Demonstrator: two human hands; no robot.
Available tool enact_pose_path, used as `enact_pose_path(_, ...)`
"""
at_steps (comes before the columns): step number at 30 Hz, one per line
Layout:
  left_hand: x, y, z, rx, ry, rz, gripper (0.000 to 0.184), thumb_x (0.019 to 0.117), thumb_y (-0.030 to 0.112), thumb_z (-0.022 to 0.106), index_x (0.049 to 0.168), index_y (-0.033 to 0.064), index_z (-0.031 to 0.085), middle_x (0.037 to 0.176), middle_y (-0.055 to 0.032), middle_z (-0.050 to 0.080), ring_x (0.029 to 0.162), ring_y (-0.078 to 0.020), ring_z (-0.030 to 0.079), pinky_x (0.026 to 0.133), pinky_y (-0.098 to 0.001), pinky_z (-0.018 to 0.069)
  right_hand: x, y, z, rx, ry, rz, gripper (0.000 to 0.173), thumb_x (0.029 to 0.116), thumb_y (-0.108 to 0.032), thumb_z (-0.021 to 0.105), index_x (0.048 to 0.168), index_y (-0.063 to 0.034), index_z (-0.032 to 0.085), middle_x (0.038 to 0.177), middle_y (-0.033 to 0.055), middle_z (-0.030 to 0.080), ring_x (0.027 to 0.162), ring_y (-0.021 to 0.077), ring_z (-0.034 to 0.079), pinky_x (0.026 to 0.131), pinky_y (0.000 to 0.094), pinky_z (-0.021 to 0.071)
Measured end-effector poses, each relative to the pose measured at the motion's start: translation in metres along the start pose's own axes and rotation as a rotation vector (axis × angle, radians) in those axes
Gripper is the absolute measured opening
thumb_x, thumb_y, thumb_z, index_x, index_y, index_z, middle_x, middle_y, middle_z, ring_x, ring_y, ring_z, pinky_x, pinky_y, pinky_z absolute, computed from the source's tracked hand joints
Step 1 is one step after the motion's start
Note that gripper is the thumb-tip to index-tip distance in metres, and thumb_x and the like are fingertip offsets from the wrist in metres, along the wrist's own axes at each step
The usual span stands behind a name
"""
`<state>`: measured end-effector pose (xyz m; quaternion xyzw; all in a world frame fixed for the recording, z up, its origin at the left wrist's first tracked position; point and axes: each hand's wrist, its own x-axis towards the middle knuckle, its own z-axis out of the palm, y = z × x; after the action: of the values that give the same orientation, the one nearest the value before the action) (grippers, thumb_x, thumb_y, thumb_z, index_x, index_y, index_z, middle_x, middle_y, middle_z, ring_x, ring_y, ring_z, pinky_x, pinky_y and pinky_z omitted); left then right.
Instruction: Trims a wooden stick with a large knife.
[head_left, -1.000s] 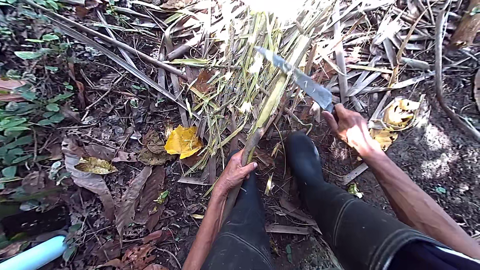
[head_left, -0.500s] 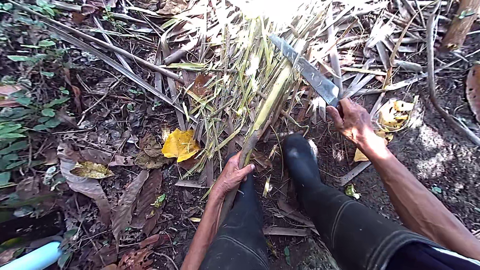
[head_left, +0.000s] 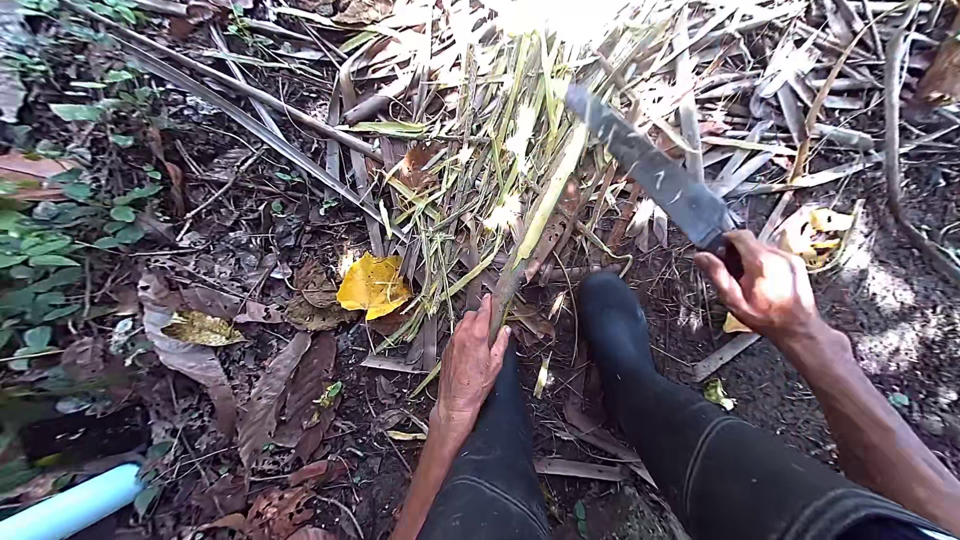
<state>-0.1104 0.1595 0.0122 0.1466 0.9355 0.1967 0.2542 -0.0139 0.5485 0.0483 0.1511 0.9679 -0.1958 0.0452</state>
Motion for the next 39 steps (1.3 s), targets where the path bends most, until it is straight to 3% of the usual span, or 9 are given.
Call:
enact_pose_path(3, -0.002, 0.004, -0.032, -0.197, 0.184, 0.041, 0.037, 0.0988, 0.030, 0.065, 0.127, 0.0074, 0.071, 0.124, -0.0141, 0.068, 0.104, -0.0246, 0.070, 0.088, -0.0418, 0.0595, -0.017, -0.034, 0.012, 0.041, -0.006, -0.237, 0.056, 0.1013, -0.052, 0.052, 0.113, 0.0014, 0.065, 0.082, 0.0167, 0.067, 0.064, 0.0336, 0.066, 0.054, 0.0543, 0.0531)
enact_pose_path(5, 0.001, 0.006, -0.053, -0.865, 0.125, 0.070, 0.041, 0.1047, 0.030, 0.056, 0.133, 0.0014, 0.062, 0.125, -0.0125, 0.068, 0.103, -0.0205, 0.071, 0.089, -0.0367, 0.0611, -0.024, -0.056, 0.020, 0.142, -0.029, -0.335, 0.059, 0.1029, -0.054, 0.050, 0.113, 0.0011, 0.066, 0.081, 0.0162, 0.068, 0.063, 0.0304, 0.066, 0.053, 0.0501, 0.0533)
enact_pose_path(7, 0.006, 0.015, -0.061, -1.534, 0.033, 0.107, 0.055, 0.0969, 0.050, 0.065, 0.133, 0.0085, 0.061, 0.124, -0.0126, 0.068, 0.106, -0.0253, 0.070, 0.094, -0.0434, 0.0586, -0.026, -0.074, 0.024, 0.241, -0.055, -0.408, 0.058, 0.1037, -0.055, 0.048, 0.113, -0.0005, 0.066, 0.080, 0.0151, 0.068, 0.063, 0.0278, 0.066, 0.054, 0.0469, 0.0528)
enact_pose_path(9, 0.008, 0.027, -0.066, -1.847, 0.060, 0.142, 0.056, 0.0857, 0.053, 0.076, 0.127, 0.0172, 0.064, 0.123, -0.0094, 0.070, 0.109, -0.0250, 0.069, 0.097, -0.0459, 0.0566, -0.026, -0.087, 0.027, 0.290, -0.068, -0.461, 0.058, 0.1036, -0.056, 0.047, 0.111, -0.0018, 0.066, 0.080, 0.0141, 0.068, 0.063, 0.0256, 0.066, 0.053, 0.0444, 0.0524)
enact_pose_path(10, 0.007, 0.031, -0.068, -1.920, 0.059, 0.194, 0.059, 0.0858, 0.053, 0.076, 0.132, 0.0186, 0.065, 0.130, -0.0091, 0.067, 0.116, -0.0249, 0.067, 0.100, -0.0451, 0.0546, -0.026, -0.091, 0.028, 0.310, -0.069, -0.481, 0.058, 0.1036, -0.056, 0.047, 0.111, -0.0021, 0.066, 0.080, 0.0136, 0.068, 0.062, 0.0244, 0.065, 0.052, 0.0431, 0.0523)
enact_pose_path(12, 0.007, 0.034, -0.070, -1.971, 0.058, 0.300, 0.062, 0.0898, 0.053, 0.071, 0.140, 0.0181, 0.061, 0.142, -0.0102, 0.060, 0.126, -0.0261, 0.061, 0.105, -0.0439, 0.0514, -0.026, -0.095, 0.030, 0.340, -0.063, -0.508, 0.057, 0.1039, -0.056, 0.047, 0.110, -0.0021, 0.065, 0.078, 0.0126, 0.066, 0.060, 0.0221, 0.063, 0.051, 0.0403, 0.0512)
enact_pose_path(16, 0.002, 0.032, -0.069, -1.977, 0.115, 0.347, 0.063, 0.0899, 0.048, 0.073, 0.142, 0.0164, 0.059, 0.144, -0.0129, 0.059, 0.131, -0.0300, 0.058, 0.108, -0.0477, 0.0496, -0.026, -0.096, 0.029, 0.339, -0.069, -0.538, 0.057, 0.1036, -0.055, 0.047, 0.110, -0.0016, 0.065, 0.076, 0.0122, 0.065, 0.059, 0.0215, 0.062, 0.050, 0.0392, 0.0501)
enact_pose_path(26, 0.006, 0.029, -0.076, -2.020, 0.186, 0.454, 0.056, 0.0934, 0.044, 0.070, 0.138, 0.0114, 0.060, 0.136, -0.0162, 0.063, 0.127, -0.0333, 0.060, 0.107, -0.0503, 0.0493, -0.026, -0.095, 0.034, 0.368, -0.076, -0.571, 0.058, 0.1040, -0.057, 0.045, 0.110, -0.0034, 0.066, 0.076, 0.0101, 0.065, 0.060, 0.0186, 0.062, 0.051, 0.0360, 0.0493)
enact_pose_path(39, 0.000, 0.018, -0.084, -2.042, 0.275, 0.405, 0.057, 0.0906, 0.044, 0.072, 0.136, 0.0103, 0.061, 0.137, -0.0148, 0.062, 0.128, -0.0325, 0.060, 0.106, -0.0515, 0.0501, -0.026, -0.096, 0.034, 0.328, -0.061, -0.578, 0.058, 0.1034, -0.057, 0.045, 0.110, -0.0039, 0.066, 0.077, 0.0108, 0.066, 0.060, 0.0207, 0.064, 0.049, 0.0378, 0.0494)
